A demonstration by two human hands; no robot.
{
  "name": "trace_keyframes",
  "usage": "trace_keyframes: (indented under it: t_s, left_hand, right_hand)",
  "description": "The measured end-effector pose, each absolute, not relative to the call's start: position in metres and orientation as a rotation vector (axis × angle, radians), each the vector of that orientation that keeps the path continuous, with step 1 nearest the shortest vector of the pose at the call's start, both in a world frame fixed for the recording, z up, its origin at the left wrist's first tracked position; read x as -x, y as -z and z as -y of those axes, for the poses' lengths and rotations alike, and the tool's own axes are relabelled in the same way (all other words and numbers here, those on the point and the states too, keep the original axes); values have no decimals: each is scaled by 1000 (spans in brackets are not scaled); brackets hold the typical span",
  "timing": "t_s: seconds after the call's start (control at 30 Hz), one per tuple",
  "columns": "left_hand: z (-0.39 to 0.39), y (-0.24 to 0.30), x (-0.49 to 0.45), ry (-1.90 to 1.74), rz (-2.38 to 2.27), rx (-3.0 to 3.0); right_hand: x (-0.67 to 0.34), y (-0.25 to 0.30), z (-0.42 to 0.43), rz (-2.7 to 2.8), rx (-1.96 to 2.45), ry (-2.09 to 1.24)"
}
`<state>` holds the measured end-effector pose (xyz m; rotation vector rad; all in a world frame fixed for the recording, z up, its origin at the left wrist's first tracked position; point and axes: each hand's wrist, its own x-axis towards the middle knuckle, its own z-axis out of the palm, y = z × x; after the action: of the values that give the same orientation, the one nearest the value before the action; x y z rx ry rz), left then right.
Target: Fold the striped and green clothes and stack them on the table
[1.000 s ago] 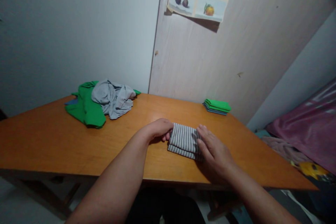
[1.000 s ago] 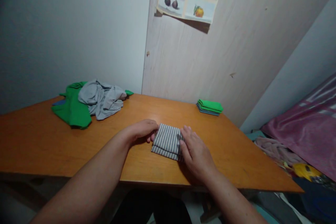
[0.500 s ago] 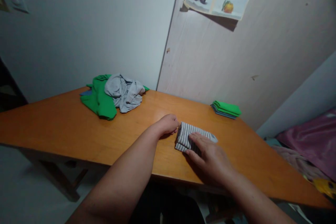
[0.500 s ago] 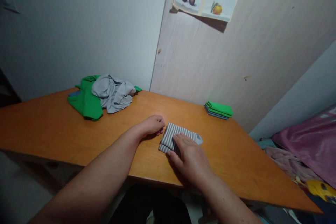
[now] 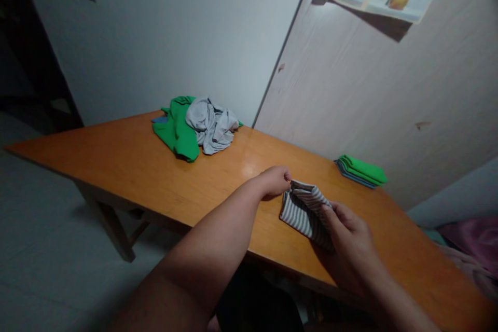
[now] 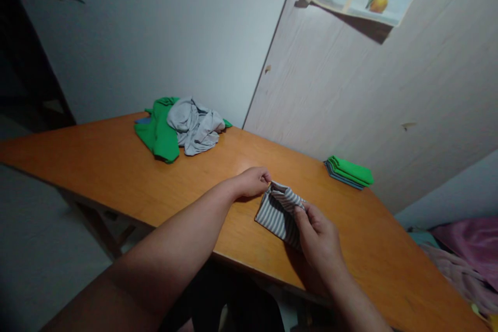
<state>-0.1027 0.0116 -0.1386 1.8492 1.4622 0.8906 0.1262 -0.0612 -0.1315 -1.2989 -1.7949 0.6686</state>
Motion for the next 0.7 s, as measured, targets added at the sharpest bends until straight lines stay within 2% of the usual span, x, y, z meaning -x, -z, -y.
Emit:
trace_keyframes:
  t_s: [0.3,0.7]
  left_hand:
    - [-6,135,95,-812,-1581,-2000]
    - [-4,135,95,-784,-1543,-2070]
  right_hand:
    - [-129,130,56,1614,1249,-877]
    - [-122,124,62,1627,1265,-863]
